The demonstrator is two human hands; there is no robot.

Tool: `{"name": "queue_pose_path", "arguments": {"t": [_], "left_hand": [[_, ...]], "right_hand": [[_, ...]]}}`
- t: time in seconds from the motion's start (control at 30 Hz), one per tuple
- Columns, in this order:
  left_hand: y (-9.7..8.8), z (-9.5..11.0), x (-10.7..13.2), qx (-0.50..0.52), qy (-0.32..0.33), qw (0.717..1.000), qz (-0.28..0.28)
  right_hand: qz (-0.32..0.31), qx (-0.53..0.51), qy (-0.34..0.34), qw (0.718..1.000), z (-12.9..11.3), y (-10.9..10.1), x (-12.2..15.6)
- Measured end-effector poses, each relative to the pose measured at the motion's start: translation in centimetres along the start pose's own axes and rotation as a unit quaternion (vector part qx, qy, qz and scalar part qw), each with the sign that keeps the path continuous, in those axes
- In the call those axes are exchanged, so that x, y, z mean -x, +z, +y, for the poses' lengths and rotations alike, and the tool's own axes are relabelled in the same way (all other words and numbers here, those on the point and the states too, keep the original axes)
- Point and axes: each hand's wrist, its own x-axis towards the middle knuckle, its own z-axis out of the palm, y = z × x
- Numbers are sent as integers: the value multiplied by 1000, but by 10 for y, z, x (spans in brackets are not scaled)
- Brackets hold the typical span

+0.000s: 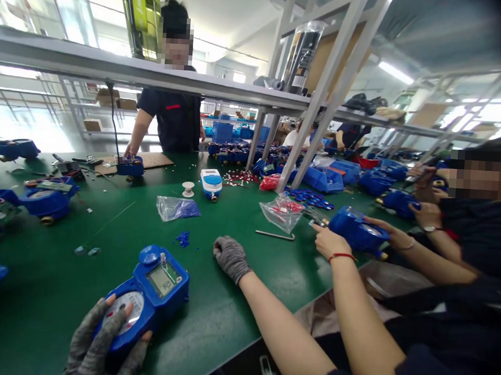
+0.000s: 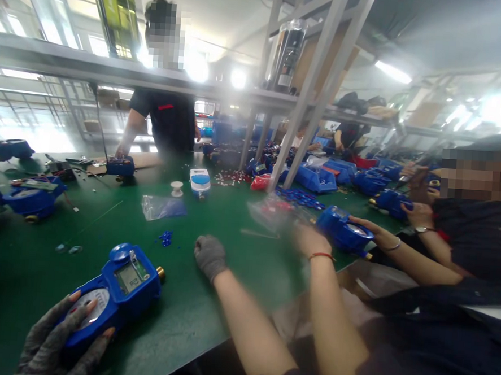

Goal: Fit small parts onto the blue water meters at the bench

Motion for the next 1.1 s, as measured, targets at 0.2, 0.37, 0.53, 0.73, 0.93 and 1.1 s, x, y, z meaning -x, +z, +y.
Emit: {"name": "queue_pose_path", "arguments": {"t": [0.2,0.37,0.53,0.73,0.93,1.1], "left_hand": [[-2,8,-2,-3,-14,1000,10],[-4,12,-2,8,-22,1000,1],[-4,11,0,13,-25,1000,7],[-2,5,0,13,3,1000,8],[0,5,0,9,4,1000,17],[-1,6,-1,13,19,1000,19]], "right_hand": [[40,-26,-2,999,-14,-18,18],[120,-173,-88,974,-49,-35,81],[153,-183,-183,954,-75,-23,122],[169,-118,-172,963,-81,-16,126],[84,-200,-133,967,-84,-29,123],[-26,-342,-55,938,-86,-38,113]]}}
